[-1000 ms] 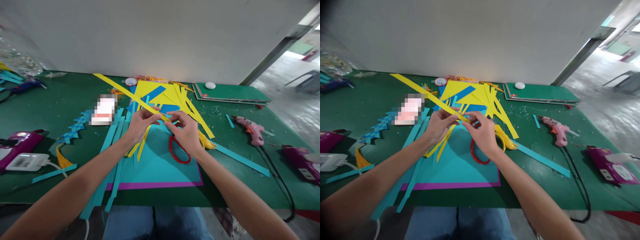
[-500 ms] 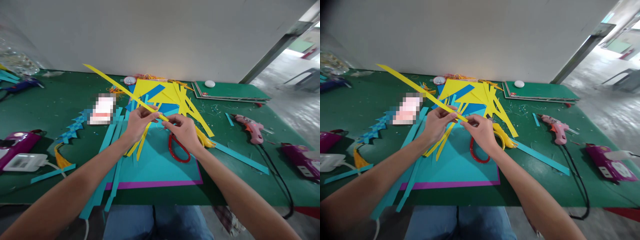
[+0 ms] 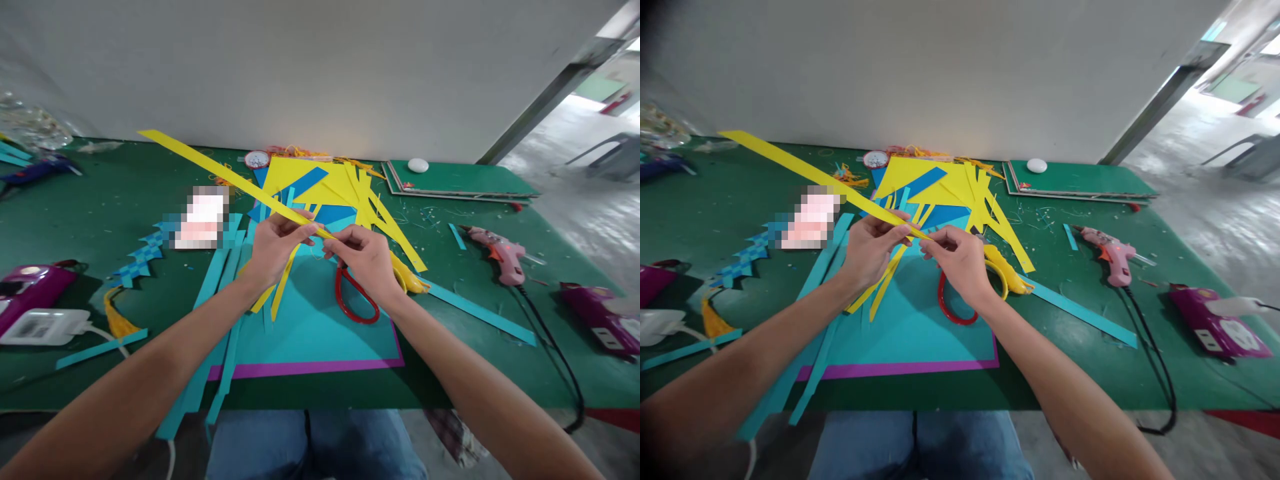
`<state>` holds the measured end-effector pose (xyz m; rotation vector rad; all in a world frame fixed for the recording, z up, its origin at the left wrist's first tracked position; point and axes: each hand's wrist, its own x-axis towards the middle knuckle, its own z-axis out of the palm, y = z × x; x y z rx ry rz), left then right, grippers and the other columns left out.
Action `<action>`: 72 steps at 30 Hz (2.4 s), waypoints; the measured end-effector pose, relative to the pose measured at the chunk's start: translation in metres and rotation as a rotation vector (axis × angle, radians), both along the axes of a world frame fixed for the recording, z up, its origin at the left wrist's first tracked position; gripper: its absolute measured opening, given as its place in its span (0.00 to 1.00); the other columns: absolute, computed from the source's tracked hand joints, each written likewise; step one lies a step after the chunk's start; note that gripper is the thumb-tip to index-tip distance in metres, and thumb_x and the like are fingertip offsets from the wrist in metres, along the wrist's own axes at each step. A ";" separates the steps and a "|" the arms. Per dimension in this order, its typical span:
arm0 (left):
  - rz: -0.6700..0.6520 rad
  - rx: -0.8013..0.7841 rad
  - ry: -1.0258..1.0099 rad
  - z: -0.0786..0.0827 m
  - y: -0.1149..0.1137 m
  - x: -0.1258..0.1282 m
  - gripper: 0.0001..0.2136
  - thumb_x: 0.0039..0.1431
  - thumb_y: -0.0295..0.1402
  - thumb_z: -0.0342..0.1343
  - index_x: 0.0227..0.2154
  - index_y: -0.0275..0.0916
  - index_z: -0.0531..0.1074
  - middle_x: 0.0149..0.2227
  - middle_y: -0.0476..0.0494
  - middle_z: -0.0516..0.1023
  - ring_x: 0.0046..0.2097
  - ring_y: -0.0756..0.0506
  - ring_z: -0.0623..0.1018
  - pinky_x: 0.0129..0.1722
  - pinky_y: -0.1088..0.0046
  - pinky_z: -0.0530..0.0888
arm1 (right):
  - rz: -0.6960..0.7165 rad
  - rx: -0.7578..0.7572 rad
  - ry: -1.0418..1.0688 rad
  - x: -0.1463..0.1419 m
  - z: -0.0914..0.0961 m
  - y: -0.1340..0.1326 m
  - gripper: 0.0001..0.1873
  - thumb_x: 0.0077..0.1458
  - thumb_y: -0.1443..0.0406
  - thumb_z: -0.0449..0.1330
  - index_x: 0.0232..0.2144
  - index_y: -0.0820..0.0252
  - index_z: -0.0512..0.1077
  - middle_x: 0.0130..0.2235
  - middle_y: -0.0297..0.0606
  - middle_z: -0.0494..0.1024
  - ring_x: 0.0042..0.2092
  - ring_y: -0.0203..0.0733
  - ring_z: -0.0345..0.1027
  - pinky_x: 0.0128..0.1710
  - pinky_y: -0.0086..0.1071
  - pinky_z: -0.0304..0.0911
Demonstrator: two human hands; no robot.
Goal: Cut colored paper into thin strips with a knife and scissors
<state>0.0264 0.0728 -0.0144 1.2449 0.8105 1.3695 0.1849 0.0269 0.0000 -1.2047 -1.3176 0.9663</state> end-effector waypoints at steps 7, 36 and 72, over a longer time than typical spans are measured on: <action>-0.015 -0.006 0.008 0.000 0.000 0.000 0.11 0.49 0.36 0.69 0.35 0.39 0.78 0.32 0.46 0.83 0.35 0.46 0.83 0.30 0.75 0.78 | -0.003 0.000 0.001 0.000 0.001 0.000 0.10 0.50 0.60 0.66 0.24 0.59 0.73 0.23 0.32 0.77 0.22 0.32 0.64 0.23 0.29 0.61; -0.024 0.052 -0.001 0.001 0.000 -0.001 0.07 0.48 0.31 0.70 0.31 0.40 0.80 0.24 0.51 0.78 0.29 0.51 0.79 0.25 0.79 0.74 | 0.099 -0.011 0.068 0.001 0.000 0.002 0.14 0.48 0.59 0.69 0.20 0.58 0.69 0.22 0.32 0.76 0.25 0.33 0.67 0.24 0.29 0.60; -0.039 -0.040 -0.028 0.000 0.005 -0.003 0.07 0.51 0.35 0.68 0.30 0.39 0.79 0.30 0.47 0.83 0.33 0.46 0.83 0.32 0.74 0.79 | 0.102 0.079 -0.168 0.017 0.001 0.009 0.14 0.54 0.57 0.64 0.23 0.58 0.68 0.24 0.33 0.74 0.27 0.35 0.65 0.29 0.32 0.60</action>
